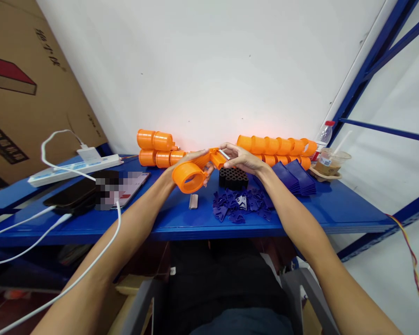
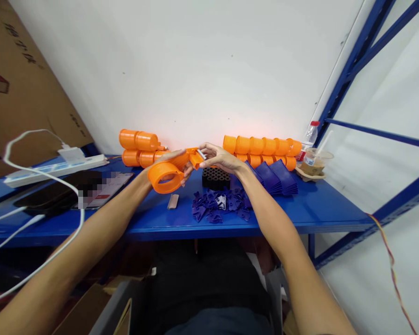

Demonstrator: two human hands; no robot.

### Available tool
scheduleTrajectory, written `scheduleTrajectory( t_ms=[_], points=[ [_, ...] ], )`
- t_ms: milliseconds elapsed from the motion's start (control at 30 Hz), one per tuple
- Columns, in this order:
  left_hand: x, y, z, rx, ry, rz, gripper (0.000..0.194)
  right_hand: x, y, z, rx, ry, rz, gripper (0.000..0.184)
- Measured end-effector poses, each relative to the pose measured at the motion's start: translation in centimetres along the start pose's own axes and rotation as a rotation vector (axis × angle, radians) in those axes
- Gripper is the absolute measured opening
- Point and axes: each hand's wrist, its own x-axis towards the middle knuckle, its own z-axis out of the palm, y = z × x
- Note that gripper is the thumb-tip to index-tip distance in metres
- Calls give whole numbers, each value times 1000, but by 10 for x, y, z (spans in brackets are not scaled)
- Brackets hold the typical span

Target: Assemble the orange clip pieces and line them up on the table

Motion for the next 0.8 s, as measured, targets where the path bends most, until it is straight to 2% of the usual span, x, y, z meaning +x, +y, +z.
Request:
scheduleTrajectory(
  t_ms=[167, 300, 400, 533, 633, 700, 767, 800],
  points=[
    [3, -5, -5, -4, -66, -4, 58, 2, 4, 1, 12, 0, -25, 51],
    [2, -5, -5, 1, -39, -18, 58, 1, 3, 4, 13, 3, -17, 52],
    [1, -4, -4, 1, 27, -8, 59, 1, 1, 7, 34, 50, 6, 54],
    [3, -1, 4, -88, 191, 60, 57, 2, -2, 7, 32, 98, 12, 64],
    [5, 4, 12, -266, 407, 188, 53, 5, 0, 3, -86, 173, -16, 76],
    [5, 6, 16, -359, 557, 231, 51, 7, 4, 3, -306, 320, -92, 75],
    [6, 6, 16, -397, 670, 262, 49, 8, 7, 7, -609, 458, -233, 67],
    [7, 5, 15, -399, 711, 282, 47, 7, 8, 12, -759, 485, -315, 62]
  ],
)
